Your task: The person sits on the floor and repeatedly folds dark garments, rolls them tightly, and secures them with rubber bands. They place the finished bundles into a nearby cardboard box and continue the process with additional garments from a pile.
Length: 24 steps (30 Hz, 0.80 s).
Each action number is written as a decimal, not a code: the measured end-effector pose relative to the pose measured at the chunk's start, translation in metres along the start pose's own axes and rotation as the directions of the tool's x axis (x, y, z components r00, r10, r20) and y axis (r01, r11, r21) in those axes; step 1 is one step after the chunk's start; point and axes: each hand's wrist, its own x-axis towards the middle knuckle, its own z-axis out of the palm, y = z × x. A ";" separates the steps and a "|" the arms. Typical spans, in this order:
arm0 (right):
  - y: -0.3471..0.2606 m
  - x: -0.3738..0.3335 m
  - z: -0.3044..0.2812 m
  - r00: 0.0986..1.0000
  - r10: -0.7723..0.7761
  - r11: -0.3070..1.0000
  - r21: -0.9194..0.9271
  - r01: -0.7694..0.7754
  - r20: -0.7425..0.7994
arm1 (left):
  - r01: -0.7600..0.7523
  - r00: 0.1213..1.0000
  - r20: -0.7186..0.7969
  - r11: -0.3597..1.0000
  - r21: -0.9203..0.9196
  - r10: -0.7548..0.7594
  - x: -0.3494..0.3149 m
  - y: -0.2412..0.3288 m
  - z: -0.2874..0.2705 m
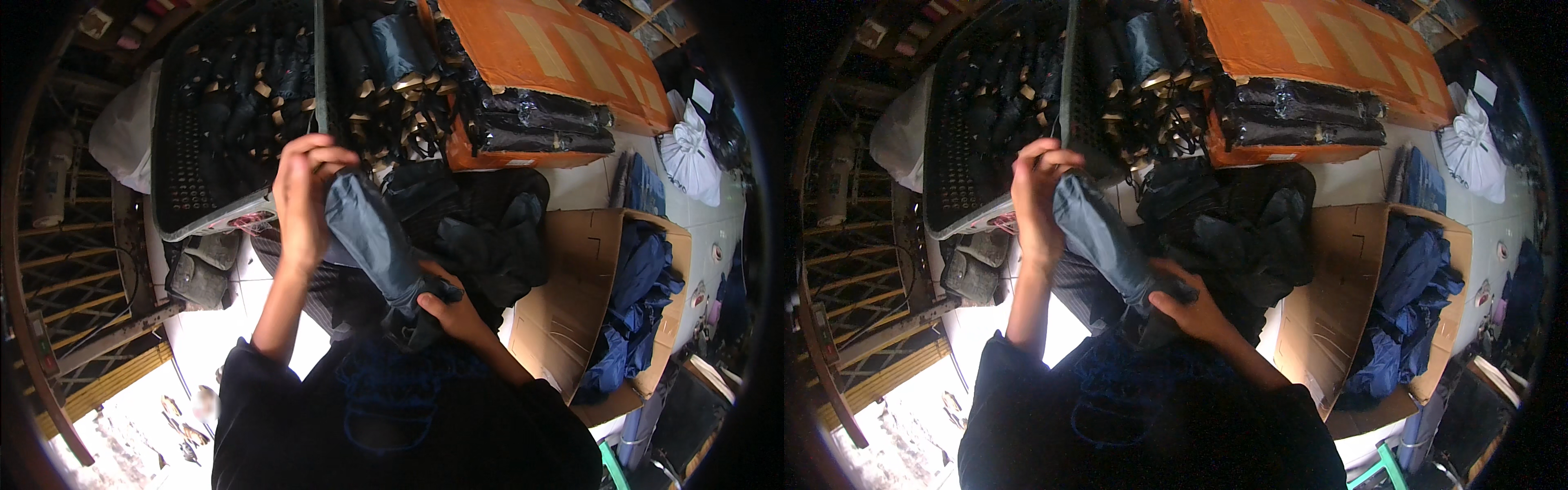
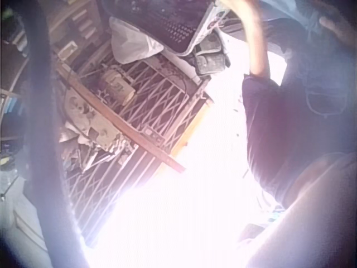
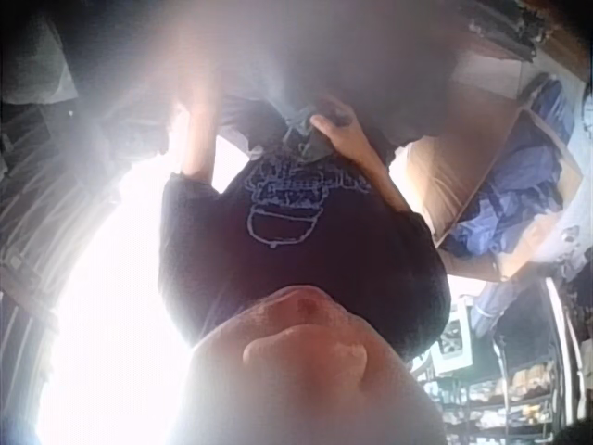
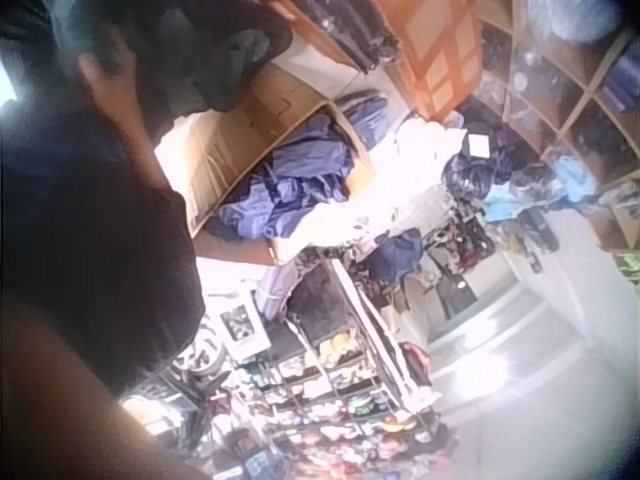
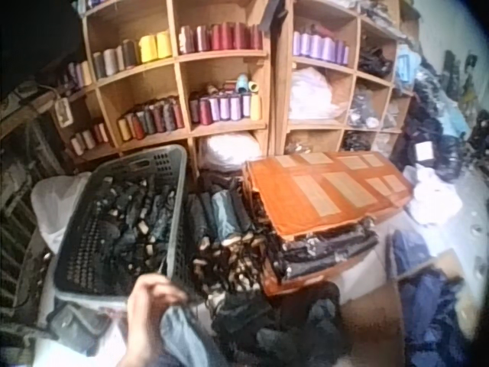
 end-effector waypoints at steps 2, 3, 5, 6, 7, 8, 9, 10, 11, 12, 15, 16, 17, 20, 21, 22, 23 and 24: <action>-0.004 0.004 0.000 1.000 -0.017 0.991 0.134 0.017 -0.004 | -0.050 0.991 -0.133 0.974 -0.222 0.020 -0.024 -0.013 0.027; -0.005 0.008 0.002 0.998 -0.049 0.986 0.159 0.056 -0.050 | 0.039 0.995 -0.079 0.950 -0.310 -0.067 -0.043 -0.026 0.033; -0.013 0.016 0.008 0.986 -0.101 0.968 0.218 0.128 -0.131 | 0.214 0.977 0.084 0.917 -0.336 -0.198 -0.072 -0.033 0.040; -0.018 0.020 0.011 0.984 -0.122 0.964 0.221 0.149 -0.129 | 0.291 0.951 0.188 0.914 -0.282 -0.245 -0.079 -0.033 0.040; -0.022 0.023 0.013 0.981 -0.144 0.959 0.225 0.170 -0.127 | 0.336 0.940 0.136 0.912 -0.235 -0.312 -0.079 -0.035 0.039; -0.025 0.027 0.013 0.978 -0.172 0.954 0.226 0.196 -0.121 | 0.377 0.926 0.080 0.907 -0.190 -0.368 -0.076 -0.036 0.038; -0.026 0.028 0.011 0.980 -0.171 0.955 0.228 0.189 -0.096 | 0.418 0.907 0.021 0.896 -0.147 -0.420 -0.073 -0.036 0.037; -0.026 0.029 0.009 0.983 -0.171 0.956 0.230 0.183 -0.071 | 0.393 0.916 -0.015 0.906 -0.155 -0.400 -0.072 -0.036 0.038; -0.026 0.030 0.007 0.984 -0.172 0.956 0.234 0.178 -0.047 | 0.368 0.924 -0.051 0.916 -0.160 -0.380 -0.070 -0.035 0.039; -0.027 0.031 0.006 0.988 -0.143 0.969 0.196 0.153 -0.064 | 0.343 0.929 -0.086 0.925 -0.165 -0.360 -0.070 -0.035 0.040; -0.032 0.032 0.007 0.986 -0.100 0.989 0.099 0.114 -0.136 | 0.374 0.916 -0.070 0.905 -0.202 -0.395 -0.072 -0.034 0.047; -0.031 0.031 0.008 0.979 -0.119 0.988 0.074 0.133 -0.168 | 0.386 0.912 -0.058 0.897 -0.217 -0.407 -0.072 -0.032 0.050; -0.030 0.031 0.008 0.969 -0.141 0.987 0.045 0.153 -0.201 | 0.384 0.916 -0.055 0.907 -0.173 -0.398 -0.074 -0.033 0.051; -0.024 0.032 0.010 0.917 -0.282 0.958 -0.036 0.284 -0.283 | 0.344 0.930 -0.081 0.927 -0.151 -0.358 -0.081 -0.033 0.059; -0.025 0.033 0.010 0.913 -0.298 0.954 -0.063 0.292 -0.278 | 0.342 0.931 -0.089 0.930 -0.138 -0.355 -0.084 -0.034 0.060; -0.029 0.034 0.009 0.910 -0.314 0.950 -0.089 0.301 -0.273 | 0.339 0.931 -0.098 0.932 -0.126 -0.352 -0.087 -0.035 0.060; -0.032 0.036 0.009 0.905 -0.331 0.943 -0.118 0.310 -0.268 | 0.335 0.932 -0.104 0.935 -0.114 -0.347 -0.089 -0.036 0.061; -0.033 0.035 0.010 0.900 -0.336 0.942 -0.120 0.315 -0.278 | 0.321 0.937 -0.103 0.940 -0.114 -0.333 -0.090 -0.035 0.063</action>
